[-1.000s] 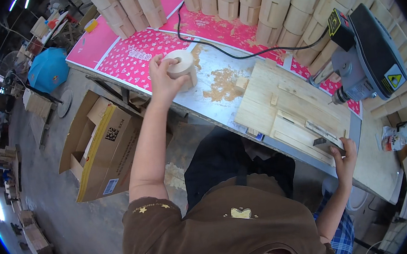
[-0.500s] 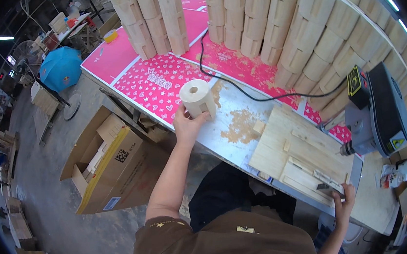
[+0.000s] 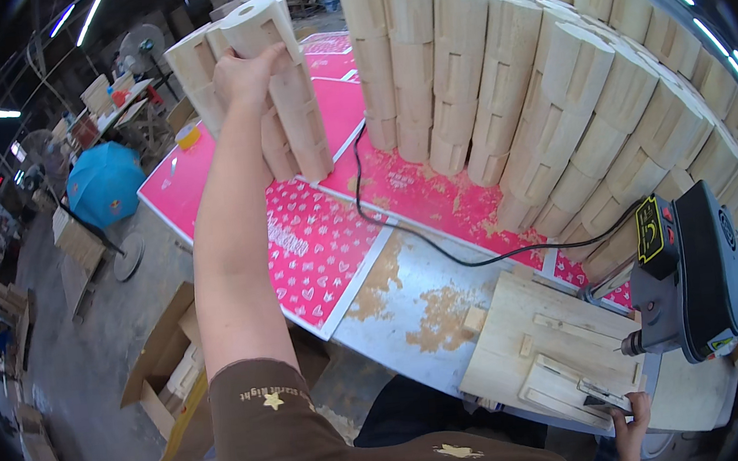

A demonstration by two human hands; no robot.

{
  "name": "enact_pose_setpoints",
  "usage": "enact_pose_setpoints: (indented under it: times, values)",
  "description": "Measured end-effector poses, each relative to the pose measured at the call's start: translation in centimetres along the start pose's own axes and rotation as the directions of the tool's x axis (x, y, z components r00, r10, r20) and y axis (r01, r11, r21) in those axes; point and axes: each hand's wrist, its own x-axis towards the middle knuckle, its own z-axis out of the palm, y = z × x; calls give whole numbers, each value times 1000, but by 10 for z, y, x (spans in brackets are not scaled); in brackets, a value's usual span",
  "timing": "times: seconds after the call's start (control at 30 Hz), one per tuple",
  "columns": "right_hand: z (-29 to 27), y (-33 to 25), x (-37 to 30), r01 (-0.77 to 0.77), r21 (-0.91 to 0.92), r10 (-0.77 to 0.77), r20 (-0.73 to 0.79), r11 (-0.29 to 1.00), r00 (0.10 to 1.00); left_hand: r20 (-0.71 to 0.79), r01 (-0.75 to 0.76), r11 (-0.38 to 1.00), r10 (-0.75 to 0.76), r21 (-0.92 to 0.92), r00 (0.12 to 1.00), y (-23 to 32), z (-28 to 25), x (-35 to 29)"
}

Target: The recorder uses a drill press to drill holes into cylindrical wooden blocks while using a jig.

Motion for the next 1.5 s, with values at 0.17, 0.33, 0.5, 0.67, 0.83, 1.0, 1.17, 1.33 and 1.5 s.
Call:
enact_pose_setpoints:
  times: [0.17, 0.33, 0.5, 0.67, 0.83, 1.0, 1.17, 1.33, 1.5]
  values:
    - [-1, -3, -5, -70, -28, 68, -42, 997, 997, -41, 158, 951, -153, 266, 987, -6, 46, 37]
    - [1, -7, -5, -66, -61, 64, -41, 996, 997, -77, 187, 919, -171, 346, 982, -19, 69, 37]
    - [2, -10, -5, -81, -59, 78, -43, 995, 996, -281, 100, 964, -28, 246, 959, -34, 87, 13]
    - [3, -15, -4, -69, -91, 61, -93, 993, 994, -193, -332, 898, 394, 287, 898, -27, 105, -83]
    - [1, -20, 0, -74, -72, 68, -86, 995, 994, 215, -170, 820, 333, -546, 918, 45, 127, -197]
    - [0, -23, 2, -68, -65, 62, -92, 996, 994, 414, -1, 754, 363, -657, 835, 147, 137, -234]
    - [2, -20, -1, -72, -56, 66, -100, 996, 993, 433, 14, 820, 289, -573, 854, 230, 166, -211]
    - [5, -14, -1, 12, -51, -18, -106, 999, 994, 409, -7, 894, 212, -448, 888, 259, 162, -210]
    - [8, -8, -1, 44, -34, -48, -140, 998, 989, 246, 6, 807, 174, -590, 954, 250, 100, -222]
